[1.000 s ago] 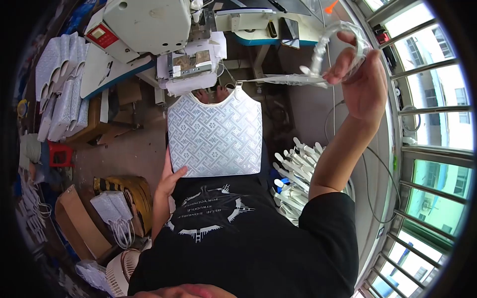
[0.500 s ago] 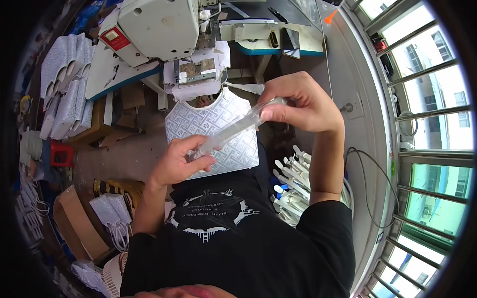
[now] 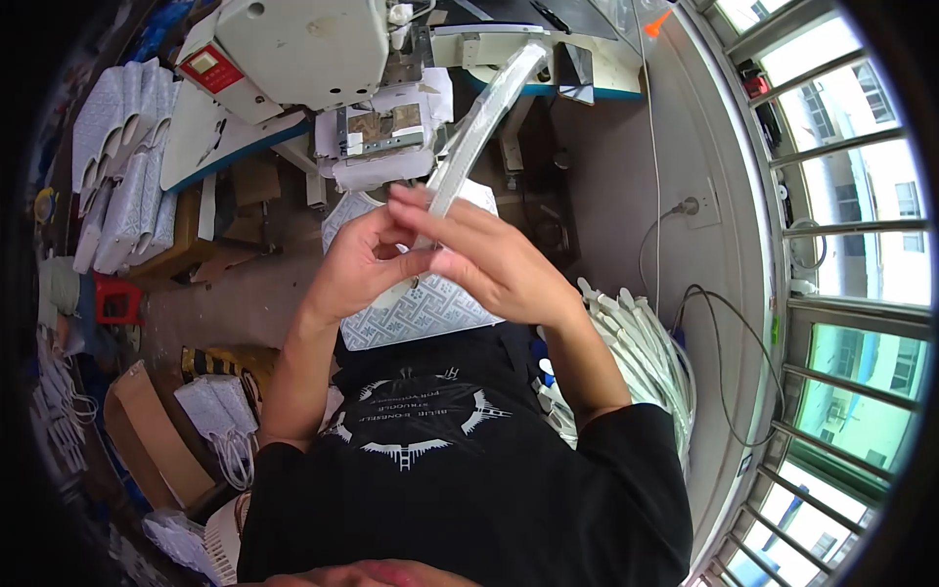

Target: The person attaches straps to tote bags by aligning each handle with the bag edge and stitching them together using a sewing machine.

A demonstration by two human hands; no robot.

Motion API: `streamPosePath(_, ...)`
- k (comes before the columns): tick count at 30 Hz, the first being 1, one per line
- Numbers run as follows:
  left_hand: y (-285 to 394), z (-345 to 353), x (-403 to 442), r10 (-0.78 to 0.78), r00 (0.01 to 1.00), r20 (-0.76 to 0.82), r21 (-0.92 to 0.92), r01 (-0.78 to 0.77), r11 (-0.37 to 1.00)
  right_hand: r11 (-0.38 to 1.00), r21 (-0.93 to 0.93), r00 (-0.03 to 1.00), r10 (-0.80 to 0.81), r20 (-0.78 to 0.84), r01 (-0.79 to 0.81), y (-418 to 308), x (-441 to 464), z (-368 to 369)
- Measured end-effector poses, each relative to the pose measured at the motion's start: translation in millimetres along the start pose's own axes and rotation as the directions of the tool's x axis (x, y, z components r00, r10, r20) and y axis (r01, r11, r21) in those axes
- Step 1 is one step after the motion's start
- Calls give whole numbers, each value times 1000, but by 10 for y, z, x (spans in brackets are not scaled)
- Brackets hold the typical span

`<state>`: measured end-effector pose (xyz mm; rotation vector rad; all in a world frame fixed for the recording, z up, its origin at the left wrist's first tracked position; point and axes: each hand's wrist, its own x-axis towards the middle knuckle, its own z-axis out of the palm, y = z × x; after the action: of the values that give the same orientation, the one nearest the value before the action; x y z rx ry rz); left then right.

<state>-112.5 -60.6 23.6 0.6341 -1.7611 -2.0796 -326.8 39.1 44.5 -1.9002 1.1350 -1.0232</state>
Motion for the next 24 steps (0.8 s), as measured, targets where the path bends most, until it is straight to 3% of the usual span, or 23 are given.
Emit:
streamPosePath(2,19,50,42,-6,999,52,179,-4,984,992,128,972,8,-235,23,247,139,-127)
streamPosePath(4,-121,-23,50,5,995,95,196,-23,980,975,207,859,41,-510,76,489,218,-364)
streamPosePath(9,-134,-19,129,70,995,68,196,-82,977,928,372,840,174,-513,35,259,192,-520)
streamPosePath(10,-120,4,135,69,997,42,190,-75,979,990,137,972,74,-225,-43,150,134,-374)
streamPosePath(11,-134,8,139,68,997,34,184,-73,980,993,-117,994,45,101,-33,93,108,-281)
streamPosePath(12,-143,8,161,106,994,15,223,-106,969,992,-117,993,47,104,-35,114,134,-267)
streamPosePath(15,-167,88,197,168,986,8,303,-162,939,969,150,930,233,-286,-196,201,133,-249)
streamPosePath(17,-168,180,192,198,979,-53,-24,-199,980,970,152,913,231,-335,-190,173,136,-260)
streamPosePath(19,-168,190,212,209,974,-90,-191,-223,956,972,147,893,228,-389,-184,145,157,-293)
streamPosePath(22,-201,158,204,189,981,-49,117,-182,976,978,96,903,209,-375,-186,148,152,-305)
streamPosePath(24,-219,154,226,205,978,-45,134,-198,971,980,75,910,199,-363,-185,159,145,-290)
